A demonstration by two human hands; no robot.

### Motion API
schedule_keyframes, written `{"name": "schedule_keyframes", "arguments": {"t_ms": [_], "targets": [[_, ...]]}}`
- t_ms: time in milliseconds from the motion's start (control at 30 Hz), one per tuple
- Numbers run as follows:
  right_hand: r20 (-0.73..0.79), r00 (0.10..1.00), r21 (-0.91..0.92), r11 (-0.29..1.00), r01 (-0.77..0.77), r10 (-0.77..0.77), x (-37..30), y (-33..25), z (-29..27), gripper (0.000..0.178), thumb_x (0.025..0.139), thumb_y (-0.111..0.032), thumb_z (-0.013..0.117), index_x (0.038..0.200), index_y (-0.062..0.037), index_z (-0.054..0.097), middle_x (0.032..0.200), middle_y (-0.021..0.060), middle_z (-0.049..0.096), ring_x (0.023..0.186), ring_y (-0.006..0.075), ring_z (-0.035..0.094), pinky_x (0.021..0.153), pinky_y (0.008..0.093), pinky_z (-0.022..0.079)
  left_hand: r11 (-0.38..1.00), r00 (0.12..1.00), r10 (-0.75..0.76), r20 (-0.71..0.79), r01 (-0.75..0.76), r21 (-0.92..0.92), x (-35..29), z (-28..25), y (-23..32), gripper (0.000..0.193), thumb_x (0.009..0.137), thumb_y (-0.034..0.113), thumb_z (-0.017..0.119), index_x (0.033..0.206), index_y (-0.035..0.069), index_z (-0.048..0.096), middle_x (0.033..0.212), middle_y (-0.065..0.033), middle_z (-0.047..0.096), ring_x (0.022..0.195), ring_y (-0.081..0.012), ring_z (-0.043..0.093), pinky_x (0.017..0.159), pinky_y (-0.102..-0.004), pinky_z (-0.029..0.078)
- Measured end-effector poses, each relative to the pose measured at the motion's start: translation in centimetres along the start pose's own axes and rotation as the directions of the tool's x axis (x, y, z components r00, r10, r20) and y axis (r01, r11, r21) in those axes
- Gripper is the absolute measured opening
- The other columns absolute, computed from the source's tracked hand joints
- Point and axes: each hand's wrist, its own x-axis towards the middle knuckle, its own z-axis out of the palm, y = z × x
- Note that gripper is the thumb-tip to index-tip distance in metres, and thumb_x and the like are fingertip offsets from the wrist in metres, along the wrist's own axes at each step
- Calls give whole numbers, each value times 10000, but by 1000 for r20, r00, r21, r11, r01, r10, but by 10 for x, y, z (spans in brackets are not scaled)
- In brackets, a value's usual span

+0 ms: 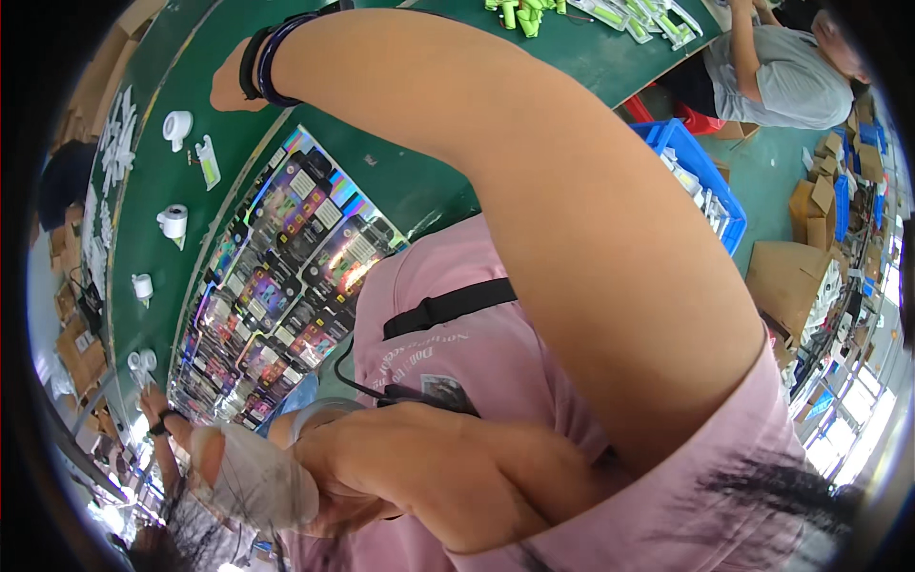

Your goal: Manually assemble and package small electronic components or products at a manufacturing workstation.

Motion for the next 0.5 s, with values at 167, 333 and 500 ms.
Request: {"name": "schedule_keyframes", "arguments": {"t_ms": [167,333,500], "targets": [[12,1000,15,1000,17,-17,-1,-9,-1,148,775,-71,589,883,7,653,906,194,666,851,363,646,667,447,535,999,999,11,-49,-13,-39,23,1,-24,826,844,658,343,1198,-79,465,1213,-203,517,1121,-316,482,987,-459,325],[13,1000,39,999,-3,3,-10,-2,5,154,772,-72,589,886,5,657,908,192,668,851,359,648,665,449,535,998,995,-19,-101,12,-69,52,5,-50,857,843,688,312,1205,-75,461,1221,-197,515,1127,-309,480,996,-449,318],[41,999,18,1000,0,-1,-13,-7,-1,159,769,-73,589,889,3,661,910,191,669,851,355,650,663,451,534,995,993,-15,-113,3,-103,70,1,-47,888,841,718,282,1211,-71,456,1229,-192,513,1132,-301,477,1006,-439,312]]}}
